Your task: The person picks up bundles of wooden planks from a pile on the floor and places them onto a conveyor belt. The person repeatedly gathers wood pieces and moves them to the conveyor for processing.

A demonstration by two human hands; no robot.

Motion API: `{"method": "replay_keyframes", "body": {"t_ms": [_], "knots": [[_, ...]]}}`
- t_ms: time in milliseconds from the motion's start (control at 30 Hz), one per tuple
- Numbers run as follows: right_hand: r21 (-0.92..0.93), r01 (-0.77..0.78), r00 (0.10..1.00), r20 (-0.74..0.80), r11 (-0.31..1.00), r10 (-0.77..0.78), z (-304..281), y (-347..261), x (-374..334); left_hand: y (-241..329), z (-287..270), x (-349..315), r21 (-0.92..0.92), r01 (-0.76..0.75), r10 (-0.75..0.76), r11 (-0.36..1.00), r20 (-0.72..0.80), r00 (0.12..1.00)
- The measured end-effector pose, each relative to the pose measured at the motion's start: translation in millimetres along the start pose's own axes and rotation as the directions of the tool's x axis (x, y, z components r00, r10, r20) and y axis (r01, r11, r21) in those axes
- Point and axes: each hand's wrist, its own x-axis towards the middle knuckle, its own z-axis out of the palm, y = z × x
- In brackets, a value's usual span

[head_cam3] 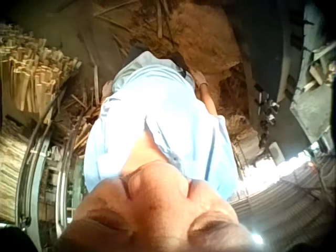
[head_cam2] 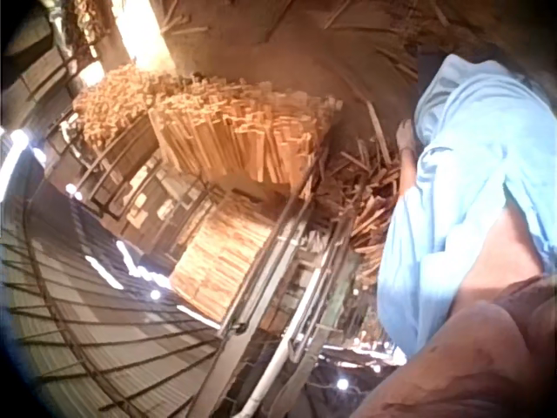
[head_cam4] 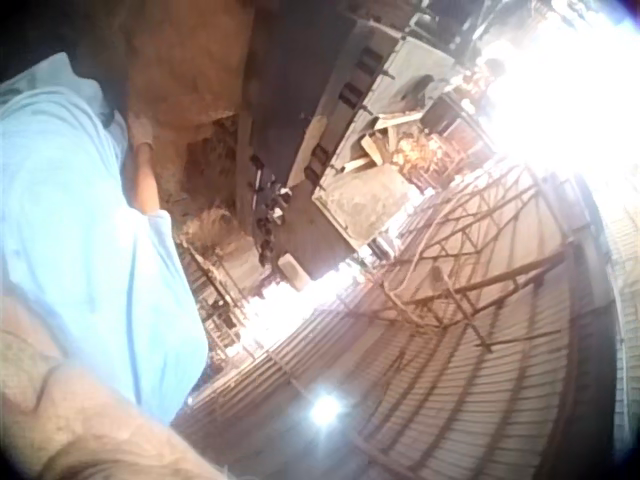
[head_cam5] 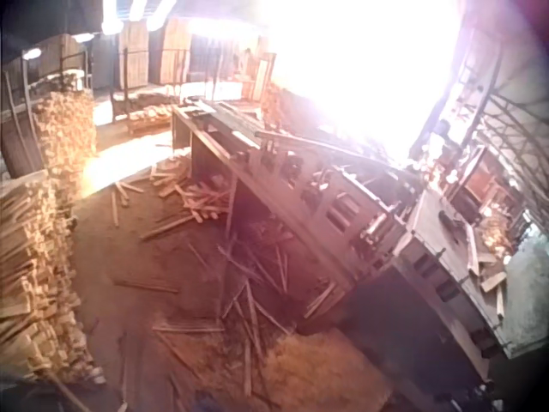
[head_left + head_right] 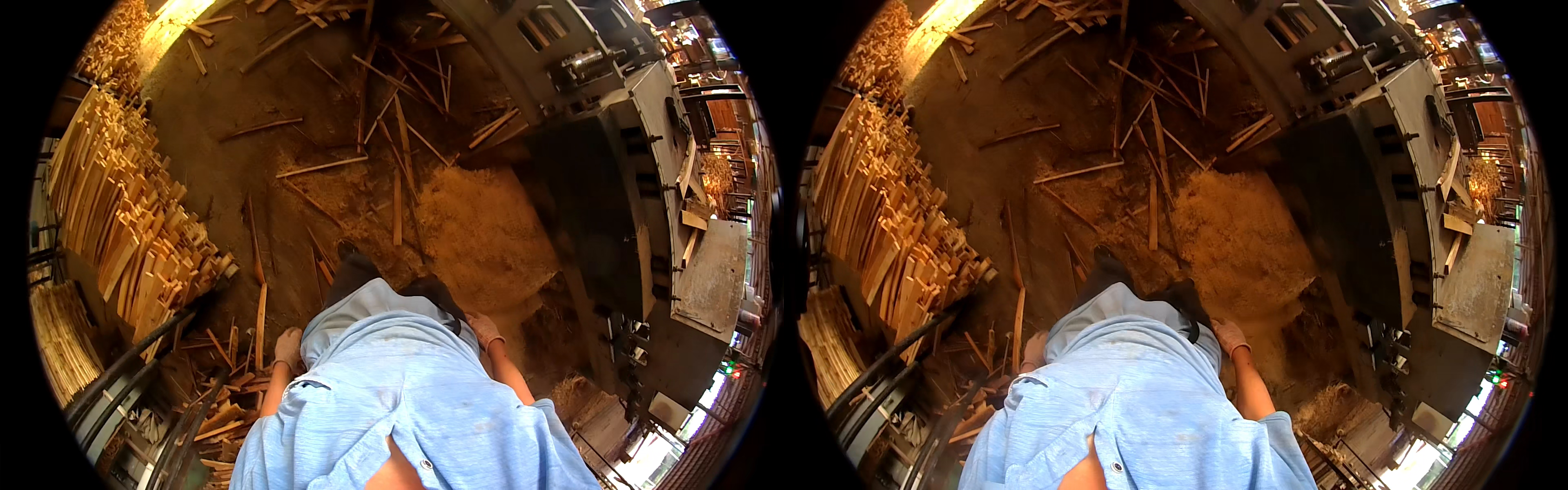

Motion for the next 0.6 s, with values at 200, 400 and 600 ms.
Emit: {"method": "replay_keyframes", "body": {"t_ms": [200, 400, 600], "knots": [[-0.32, 0.075, 0.995, -0.043, 0.944, -0.094, -11, -43, 55, -49, -12, 34, 0.238, -0.237, 0.246, 0.942, -0.006, 0.969], [0.197, -0.075, 0.989, -0.112, 0.977, 0.099, -14, -96, 57, 18, -75, 101, -0.333, 0.094, -0.106, 0.938, -0.019, 0.994], [0.083, -0.059, 0.998, 0.011, 0.995, 0.058, -13, -96, 69, 77, -109, 126, -0.512, 0.071, -0.132, 0.856, -0.084, 0.988]]}}
